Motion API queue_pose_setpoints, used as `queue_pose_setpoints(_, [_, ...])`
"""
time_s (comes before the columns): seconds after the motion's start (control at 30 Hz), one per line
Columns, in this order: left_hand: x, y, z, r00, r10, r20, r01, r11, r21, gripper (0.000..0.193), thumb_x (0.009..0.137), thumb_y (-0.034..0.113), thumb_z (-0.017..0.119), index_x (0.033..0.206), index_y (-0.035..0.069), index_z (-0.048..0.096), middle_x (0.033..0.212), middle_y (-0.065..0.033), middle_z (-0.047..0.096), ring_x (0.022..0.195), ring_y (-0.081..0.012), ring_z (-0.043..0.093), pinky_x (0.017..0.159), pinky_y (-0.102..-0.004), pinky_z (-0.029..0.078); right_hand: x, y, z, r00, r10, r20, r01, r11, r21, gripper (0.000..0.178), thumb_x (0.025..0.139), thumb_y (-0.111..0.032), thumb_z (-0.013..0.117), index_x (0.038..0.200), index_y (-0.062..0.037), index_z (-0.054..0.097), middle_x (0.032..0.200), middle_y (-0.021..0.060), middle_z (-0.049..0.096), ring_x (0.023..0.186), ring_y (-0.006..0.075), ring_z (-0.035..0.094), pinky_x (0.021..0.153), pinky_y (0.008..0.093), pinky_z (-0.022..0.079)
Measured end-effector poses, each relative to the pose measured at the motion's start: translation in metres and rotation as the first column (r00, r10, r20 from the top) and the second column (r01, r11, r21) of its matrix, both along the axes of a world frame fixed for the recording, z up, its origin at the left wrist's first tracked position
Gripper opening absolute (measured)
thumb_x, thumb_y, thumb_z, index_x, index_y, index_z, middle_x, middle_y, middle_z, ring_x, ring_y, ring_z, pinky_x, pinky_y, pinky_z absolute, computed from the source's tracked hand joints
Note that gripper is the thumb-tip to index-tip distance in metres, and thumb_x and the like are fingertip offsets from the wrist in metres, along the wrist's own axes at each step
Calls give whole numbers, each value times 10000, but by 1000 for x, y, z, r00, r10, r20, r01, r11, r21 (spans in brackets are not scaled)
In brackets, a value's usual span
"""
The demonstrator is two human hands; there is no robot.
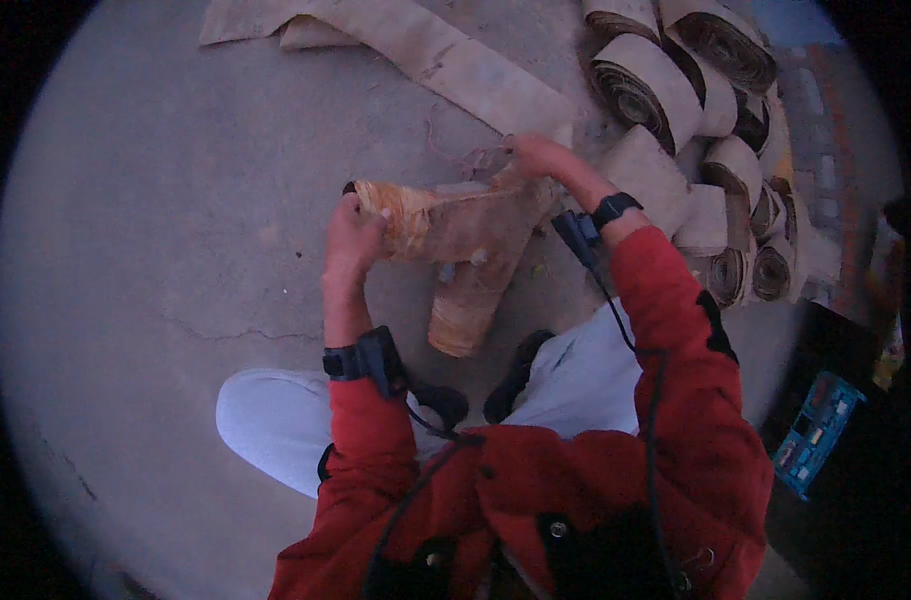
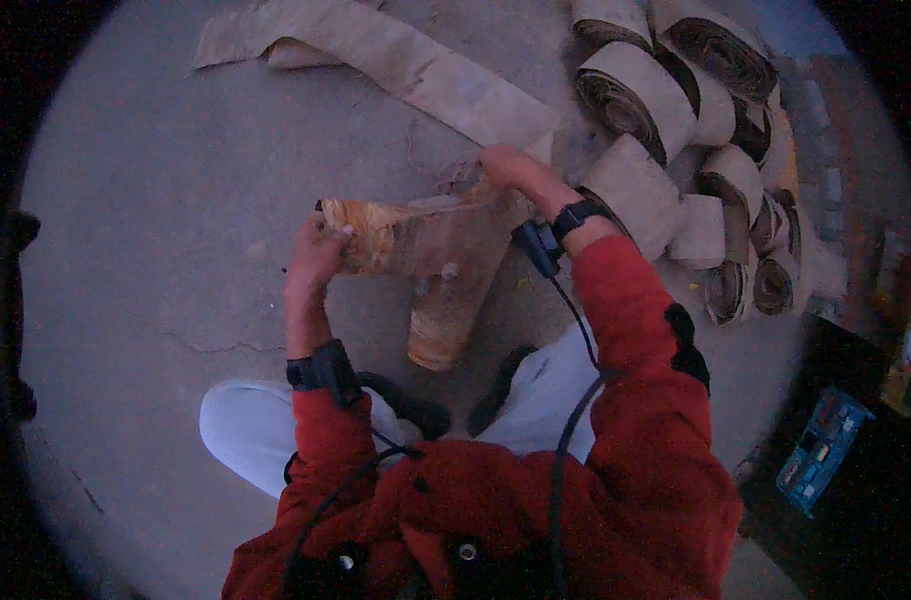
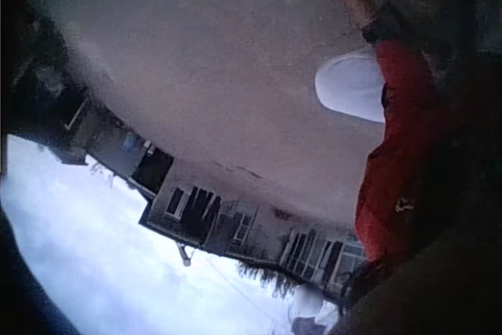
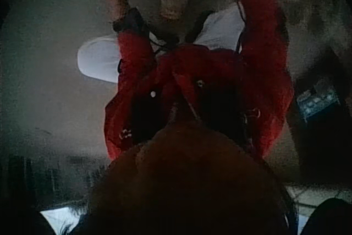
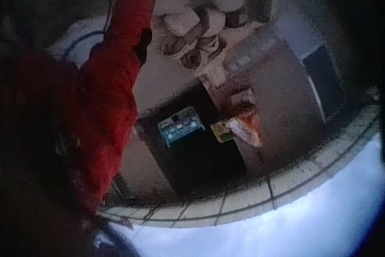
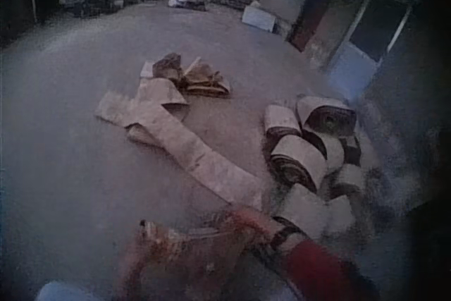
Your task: The person repeatedly picks up flat brown paper sheets, rolls them into tight cylinders by hand, and places the finished rolls on the floor. The person also handles pre-rolled paper bundles and stacks them nearby.
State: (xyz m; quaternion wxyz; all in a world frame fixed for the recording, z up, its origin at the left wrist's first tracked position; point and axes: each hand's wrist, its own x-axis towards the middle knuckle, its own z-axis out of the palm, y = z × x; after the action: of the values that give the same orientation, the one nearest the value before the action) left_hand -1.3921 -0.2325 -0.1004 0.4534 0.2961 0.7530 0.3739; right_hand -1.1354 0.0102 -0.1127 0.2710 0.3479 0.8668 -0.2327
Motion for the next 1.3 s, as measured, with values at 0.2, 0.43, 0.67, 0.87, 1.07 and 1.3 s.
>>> queue_pose_setpoints(0.2, [20, 18, 56, 988, -14, -155, 12, 1000, -13, 389, 837, 214, 678, 1120, -32, 572, 986, -163, 658, 935, -233, 634, 802, -372, 494, 0, 20, 14, 949, -119, -292, 83, 987, -135, 416, 785, -116, 621, 1198, -74, 643, 1112, 204, 658, 991, 350, 640, 862, 411, 496])
queue_pose_setpoints(0.43, [30, 29, 80, 995, 43, -90, -55, 990, -131, 357, 878, 191, 626, 1132, -54, 571, 982, -131, 654, 886, -180, 614, 796, -330, 484, 41, 44, 11, 665, -605, -438, 598, 783, -173, 449, 813, -190, 599, 1234, -33, 593, 1234, 208, 592, 1162, 354, 551, 961, 426, 454])
queue_pose_setpoints(0.67, [17, 23, 69, 997, 62, 55, -61, 998, -17, 343, 917, 203, 617, 1144, -51, 576, 1019, -101, 654, 908, -172, 606, 804, -326, 481, 89, -25, -27, -302, -785, -542, 822, 73, -564, 757, 835, -343, 681, 1412, 15, 348, 1377, 206, 473, 1229, 318, 492, 1015, 409, 413])
queue_pose_setpoints(0.87, [24, 12, 71, 980, 31, 196, -65, 983, 169, 305, 947, 205, 588, 1148, -24, 579, 1029, -95, 647, 943, -153, 593, 818, -308, 474, 72, -75, -56, -726, -663, -185, 548, -394, -738, 841, 838, -350, 708, 1465, -24, 252, 1464, 174, 368, 1324, 338, 369, 1044, 444, 368])
queue_pose_setpoints(1.07, [12, -15, 115, 980, 115, 163, -162, 937, 310, 237, 965, 183, 560, 1104, -10, 567, 978, -75, 637, 901, -116, 580, 814, -289, 467, 30, -73, -47, -682, -705, -195, 276, -2, -961, 746, 861, -297, 701, 1452, -104, 290, 1430, 152, 384, 1324, 312, 360, 1023, 523, 374])
queue_pose_setpoints(1.3, [26, -34, 133, 884, 256, -391, -23, 859, 511, 195, 947, 189, 577, 1034, 19, 539, 907, -128, 657, 833, -241, 637, 749, -346, 486, -62, -53, -32, -322, -917, -236, 100, 215, -972, 714, 883, -399, 669, 1436, -122, 312, 1399, 94, 390, 1278, 305, 395, 973, 506, 426])
